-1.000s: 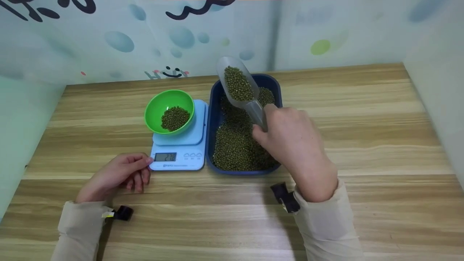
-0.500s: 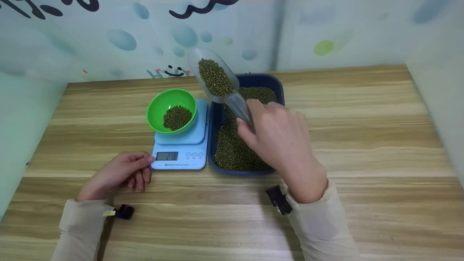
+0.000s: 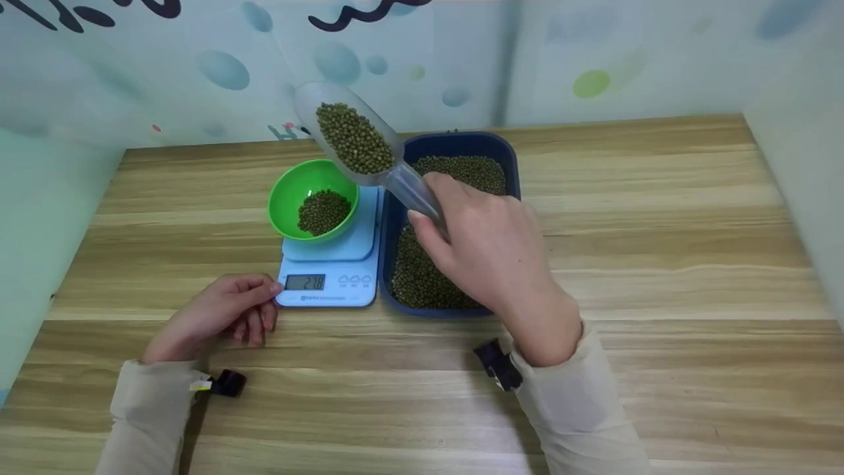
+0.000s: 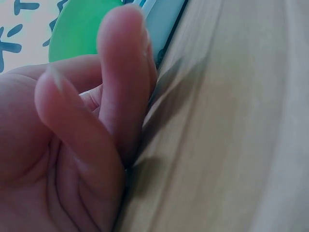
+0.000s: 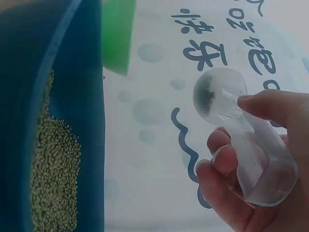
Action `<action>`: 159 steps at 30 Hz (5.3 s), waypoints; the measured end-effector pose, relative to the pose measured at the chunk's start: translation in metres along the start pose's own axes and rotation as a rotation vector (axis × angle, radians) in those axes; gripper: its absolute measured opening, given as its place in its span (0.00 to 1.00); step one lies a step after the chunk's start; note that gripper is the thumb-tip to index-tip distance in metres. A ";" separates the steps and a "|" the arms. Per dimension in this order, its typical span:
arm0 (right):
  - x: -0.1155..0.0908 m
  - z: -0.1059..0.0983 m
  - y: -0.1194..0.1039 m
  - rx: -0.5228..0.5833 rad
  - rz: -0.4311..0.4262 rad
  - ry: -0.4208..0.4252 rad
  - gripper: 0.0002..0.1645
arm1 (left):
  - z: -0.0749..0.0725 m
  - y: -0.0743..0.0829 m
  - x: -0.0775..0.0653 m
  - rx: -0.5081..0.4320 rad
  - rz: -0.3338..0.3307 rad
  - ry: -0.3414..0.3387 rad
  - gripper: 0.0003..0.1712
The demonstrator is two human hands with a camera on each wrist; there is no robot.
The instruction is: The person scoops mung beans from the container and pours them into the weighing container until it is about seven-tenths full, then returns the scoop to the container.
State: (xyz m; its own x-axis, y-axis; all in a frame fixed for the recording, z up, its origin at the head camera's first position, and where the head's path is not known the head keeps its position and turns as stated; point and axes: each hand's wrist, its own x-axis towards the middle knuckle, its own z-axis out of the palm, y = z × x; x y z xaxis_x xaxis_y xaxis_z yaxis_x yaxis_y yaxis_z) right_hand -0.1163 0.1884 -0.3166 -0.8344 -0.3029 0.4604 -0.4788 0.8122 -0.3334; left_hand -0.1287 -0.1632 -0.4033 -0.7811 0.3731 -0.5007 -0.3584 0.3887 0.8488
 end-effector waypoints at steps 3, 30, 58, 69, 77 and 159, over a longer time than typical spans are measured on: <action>0.005 0.001 -0.002 0.017 0.004 0.005 0.17 | -0.001 -0.001 0.001 -0.007 -0.010 0.002 0.20; 0.030 -0.006 -0.018 0.104 0.104 -0.169 0.18 | -0.001 0.002 -0.001 -0.009 0.022 -0.012 0.21; 0.025 -0.008 -0.019 0.016 0.088 -0.136 0.21 | -0.002 0.008 -0.006 -0.003 0.044 -0.024 0.21; 0.026 -0.003 -0.020 -0.002 0.056 -0.134 0.20 | -0.001 0.010 -0.006 0.008 0.025 -0.007 0.22; 0.026 -0.002 -0.021 -0.008 0.043 -0.122 0.20 | -0.001 0.009 -0.006 0.014 0.029 -0.004 0.23; 0.026 0.005 -0.032 0.018 -0.054 -0.018 0.23 | -0.001 0.009 -0.007 0.004 0.018 -0.008 0.22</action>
State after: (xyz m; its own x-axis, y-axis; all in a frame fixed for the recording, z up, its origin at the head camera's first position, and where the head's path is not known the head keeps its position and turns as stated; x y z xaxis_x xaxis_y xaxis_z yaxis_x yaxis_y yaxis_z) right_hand -0.1237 0.1524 -0.2980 -0.8119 -0.3554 0.4632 -0.5282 0.7852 -0.3232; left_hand -0.1268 -0.1633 -0.3914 -0.7833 0.3870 -0.4864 -0.3421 0.3850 0.8572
